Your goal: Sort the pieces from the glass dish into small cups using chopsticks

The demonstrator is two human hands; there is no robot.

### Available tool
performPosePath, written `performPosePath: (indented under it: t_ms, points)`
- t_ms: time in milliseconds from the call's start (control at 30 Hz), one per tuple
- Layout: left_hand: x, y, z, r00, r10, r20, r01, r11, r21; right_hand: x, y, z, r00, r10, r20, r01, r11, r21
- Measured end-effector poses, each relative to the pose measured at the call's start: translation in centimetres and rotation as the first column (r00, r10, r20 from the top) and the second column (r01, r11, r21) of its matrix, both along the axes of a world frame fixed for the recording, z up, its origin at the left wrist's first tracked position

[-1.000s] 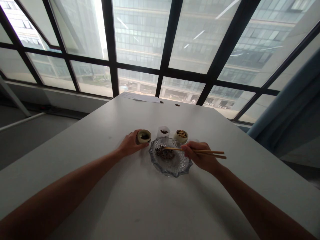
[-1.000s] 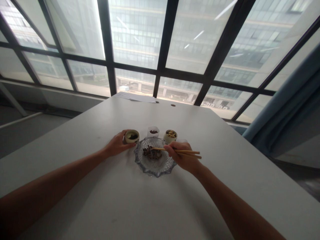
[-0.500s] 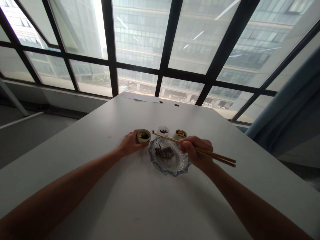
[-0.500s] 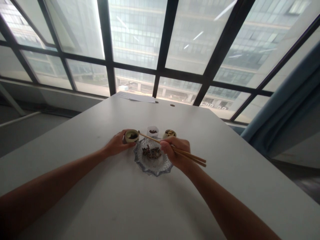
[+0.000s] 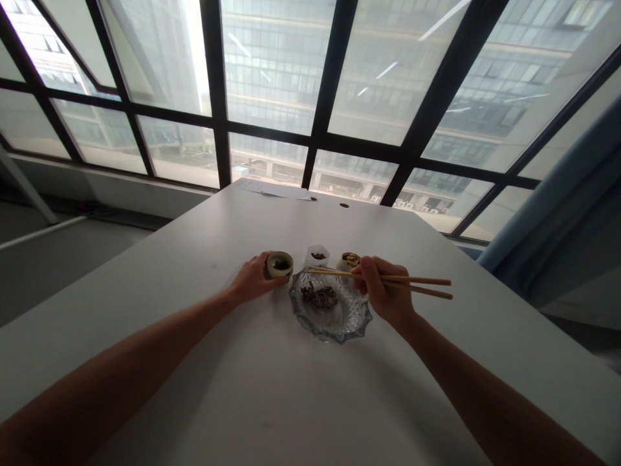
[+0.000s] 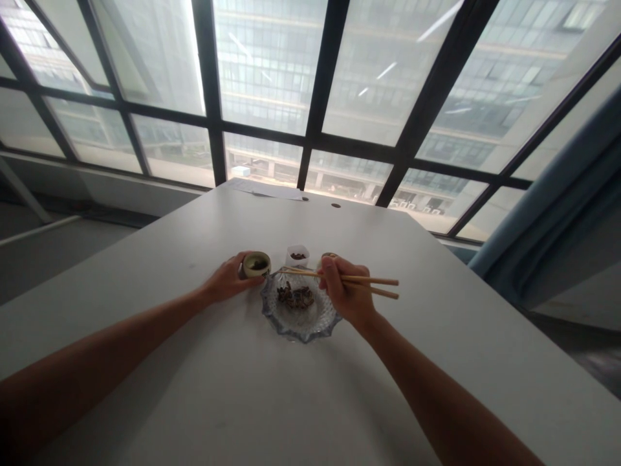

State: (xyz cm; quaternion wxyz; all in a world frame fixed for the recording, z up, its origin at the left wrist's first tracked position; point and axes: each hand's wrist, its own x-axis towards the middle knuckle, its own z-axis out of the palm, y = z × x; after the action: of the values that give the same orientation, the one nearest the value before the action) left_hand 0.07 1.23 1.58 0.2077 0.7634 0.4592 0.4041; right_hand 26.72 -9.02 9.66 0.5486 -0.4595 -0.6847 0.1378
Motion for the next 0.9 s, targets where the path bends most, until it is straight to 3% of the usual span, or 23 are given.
performPosePath:
  t_ms: [200, 333, 467, 633, 767, 900]
  points:
    - [-0.1, 0.0, 0.0, 0.999, -0.013, -0.052, 0.013, 1.0, -0.003, 1.4, -0.5, -1.8, 0.987, 0.023, 0.159, -0.004, 0.993, -0.122]
    - [-0.1, -0.1, 0.1, 0.998, -0.014, -0.063, 0.014, 1.0, -0.006, 1.9, -0.6, -2.4, 0.991, 0.024, 0.131, -0.006, 0.991, -0.135]
    - [-0.1, 0.0, 0.1, 0.998, -0.013, -0.065, 0.013, 1.0, 0.004, 2.4, -0.5, -3.2, 0.986, -0.06, -0.158, 0.027, 0.979, -0.2]
    - [-0.1, 0.1, -0.1, 0.998, 0.002, -0.066, -0.002, 1.0, 0.005, 3.7, 0.1, -4.9, 0.785, -0.139, -0.603, -0.1, 0.933, -0.345]
    - [-0.1, 0.1, -0.1, 0.998, 0.01, -0.065, -0.01, 1.0, 0.006, 4.6, 0.1, -5.7, 0.712, -0.134, -0.689, -0.201, 0.901, -0.384]
    - [-0.2, 0.0, 0.0, 0.997, 0.003, -0.076, -0.003, 1.0, -0.001, 4.4, -0.4, -5.5, 0.663, -0.147, -0.734, -0.233, 0.891, -0.39]
